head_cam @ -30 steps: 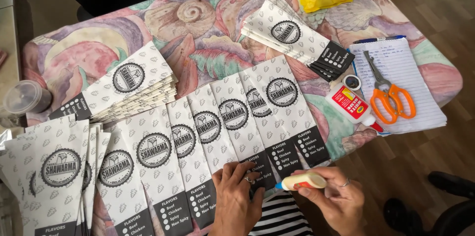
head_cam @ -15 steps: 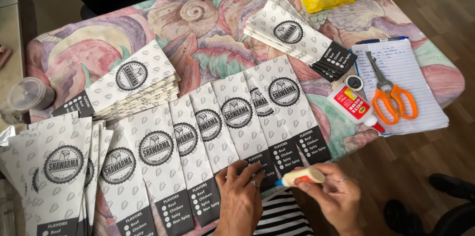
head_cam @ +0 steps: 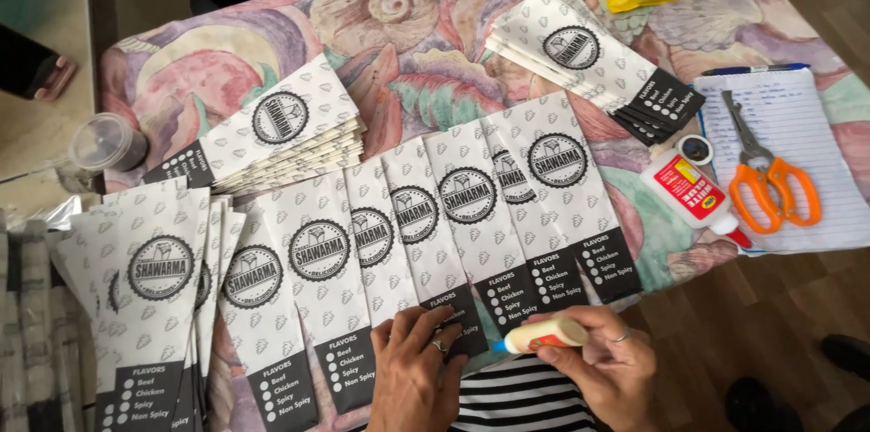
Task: Organizing and applying glue to paper food packaging sleeves on a table.
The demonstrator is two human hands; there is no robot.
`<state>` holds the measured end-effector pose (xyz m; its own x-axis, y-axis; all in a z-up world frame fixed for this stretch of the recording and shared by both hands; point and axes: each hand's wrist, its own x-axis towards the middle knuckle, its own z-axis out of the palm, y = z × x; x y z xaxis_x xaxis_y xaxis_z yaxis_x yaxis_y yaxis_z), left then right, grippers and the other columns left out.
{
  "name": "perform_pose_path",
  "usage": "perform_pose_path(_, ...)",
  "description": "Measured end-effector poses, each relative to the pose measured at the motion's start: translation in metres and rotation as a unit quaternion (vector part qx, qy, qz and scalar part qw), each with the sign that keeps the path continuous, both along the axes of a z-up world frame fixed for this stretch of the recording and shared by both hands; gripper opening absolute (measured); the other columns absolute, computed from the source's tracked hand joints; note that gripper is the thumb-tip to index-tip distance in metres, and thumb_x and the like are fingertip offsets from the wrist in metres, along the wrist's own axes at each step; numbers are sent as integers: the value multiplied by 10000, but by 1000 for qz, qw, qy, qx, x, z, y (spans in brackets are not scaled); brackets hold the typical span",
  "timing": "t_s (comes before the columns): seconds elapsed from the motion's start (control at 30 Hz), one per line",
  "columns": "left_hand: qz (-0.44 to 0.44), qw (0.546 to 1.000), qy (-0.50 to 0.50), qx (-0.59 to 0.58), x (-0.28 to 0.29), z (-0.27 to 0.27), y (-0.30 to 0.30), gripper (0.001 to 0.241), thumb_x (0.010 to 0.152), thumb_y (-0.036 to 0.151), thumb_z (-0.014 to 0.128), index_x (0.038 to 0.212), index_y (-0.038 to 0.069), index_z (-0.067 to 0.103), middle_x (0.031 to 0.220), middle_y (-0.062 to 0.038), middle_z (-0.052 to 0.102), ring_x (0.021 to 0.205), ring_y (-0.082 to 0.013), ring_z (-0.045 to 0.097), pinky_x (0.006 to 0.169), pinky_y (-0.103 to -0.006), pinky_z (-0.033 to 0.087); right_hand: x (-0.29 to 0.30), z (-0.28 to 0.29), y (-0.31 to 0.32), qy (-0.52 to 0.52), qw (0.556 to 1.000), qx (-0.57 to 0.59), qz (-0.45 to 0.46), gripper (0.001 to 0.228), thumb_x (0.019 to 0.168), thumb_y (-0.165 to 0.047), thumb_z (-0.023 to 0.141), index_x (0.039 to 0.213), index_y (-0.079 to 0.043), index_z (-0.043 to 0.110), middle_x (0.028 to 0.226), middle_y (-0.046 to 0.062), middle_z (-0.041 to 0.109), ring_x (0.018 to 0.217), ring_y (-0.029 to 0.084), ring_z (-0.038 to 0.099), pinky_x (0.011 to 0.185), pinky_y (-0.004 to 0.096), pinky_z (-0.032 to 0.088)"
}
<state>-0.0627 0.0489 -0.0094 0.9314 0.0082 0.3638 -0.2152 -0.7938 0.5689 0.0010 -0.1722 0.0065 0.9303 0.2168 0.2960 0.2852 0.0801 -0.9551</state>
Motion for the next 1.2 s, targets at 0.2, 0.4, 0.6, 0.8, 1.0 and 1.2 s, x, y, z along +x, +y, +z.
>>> perform_pose_path(0.2,-33,998,51,3,-5,3,7,520,686,207,787,1174,47,710,1336,-115,653,1135,-351,571,827,-529,387,-3,10,27,-26,994,-79,71,301,789,-58,835,1053,9,707,980,155,836,854,188,840,779,223,708)
perform_pose_path(0.4,-35,999,33,-3,-7,-1,8,482,768,261,796,1191,55,694,1336,-112,663,1152,-349,583,818,-516,381,-5,6,38,-45,991,-60,111,308,802,-50,841,1074,-6,703,1008,173,826,911,226,843,788,251,707)
perform_pose_path(0.6,3,1000,6,-28,-4,-5,5,246,856,170,717,1089,95,732,1270,-44,697,1097,-286,596,856,-483,356,0,5,6,-24,996,-88,5,259,795,-52,795,1008,26,671,947,166,823,821,239,851,737,252,715)
perform_pose_path(0.8,12,1000,-7,-14,-3,-7,4,218,843,147,714,1056,114,747,1251,-20,706,1077,-260,601,844,-467,353,-8,15,29,-39,995,-81,35,290,782,-40,820,1041,22,707,965,176,832,828,212,861,755,234,738)
perform_pose_path(1.0,17,1000,-9,8,-2,-1,2,349,807,-47,552,1073,80,739,1231,-55,705,1034,-272,592,809,-471,364,-12,9,47,-49,995,-61,67,282,799,-41,816,1030,49,682,967,193,815,850,228,851,709,217,741)
perform_pose_path(1.2,-9,1000,24,-13,-5,-11,-2,359,845,-97,477,1105,-16,711,1241,-160,570,1120,-366,496,797,-480,396,-10,-33,-7,22,983,-155,-92,292,739,-131,852,984,-37,726,796,43,767,543,53,582,477,161,454)
